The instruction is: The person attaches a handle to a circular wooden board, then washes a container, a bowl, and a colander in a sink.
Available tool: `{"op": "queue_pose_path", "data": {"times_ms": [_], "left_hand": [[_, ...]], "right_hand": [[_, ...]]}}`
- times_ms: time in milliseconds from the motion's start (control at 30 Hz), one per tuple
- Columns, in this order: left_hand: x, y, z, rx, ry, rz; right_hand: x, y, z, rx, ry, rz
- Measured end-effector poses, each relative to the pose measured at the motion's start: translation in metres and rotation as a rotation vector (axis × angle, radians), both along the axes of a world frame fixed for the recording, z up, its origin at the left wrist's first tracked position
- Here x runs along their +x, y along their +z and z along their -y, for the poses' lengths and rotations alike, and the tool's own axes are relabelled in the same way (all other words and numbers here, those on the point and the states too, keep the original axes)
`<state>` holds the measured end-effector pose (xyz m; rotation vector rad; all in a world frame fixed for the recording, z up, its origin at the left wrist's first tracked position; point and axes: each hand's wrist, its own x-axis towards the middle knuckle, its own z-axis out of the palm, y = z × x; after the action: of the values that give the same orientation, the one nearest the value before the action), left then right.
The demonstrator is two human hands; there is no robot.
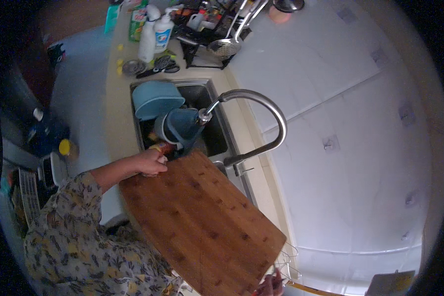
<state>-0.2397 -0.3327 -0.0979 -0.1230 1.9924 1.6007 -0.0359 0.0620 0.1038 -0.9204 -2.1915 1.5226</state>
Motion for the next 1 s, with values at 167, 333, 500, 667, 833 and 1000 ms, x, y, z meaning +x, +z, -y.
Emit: {"op": "queue_pose_path", "data": {"times_ms": [167,333,500,667,833,1000], "left_hand": [[0.056,-0.008,-0.073,-0.089,-0.045,-0.010],[0.101,-0.038,-0.135,0.127,-0.089,0.088],[0.111,-0.046,-0.151,0.088,-0.171,0.126],[0.106,-0.029,-0.148,0.012,-0.275,0.160],[0.095,-0.066,-0.155,0.057,-0.357,0.163],[0.095,-0.042,-0.144,0.067,-0.395,0.200]], "right_hand": [[0.005,0.049,-0.009,-0.019,-0.048,-0.290],[0.012,0.059,-0.079,-0.011,-0.023,-0.377],[0.017,0.067,-0.125,-0.048,-0.018,-0.385],[0.027,0.073,-0.113,0.074,0.077,-0.425],[0.010,0.090,-0.099,0.033,0.281,-0.471],[-0.026,0.091,-0.063,0.138,0.235,-0.564]]}}
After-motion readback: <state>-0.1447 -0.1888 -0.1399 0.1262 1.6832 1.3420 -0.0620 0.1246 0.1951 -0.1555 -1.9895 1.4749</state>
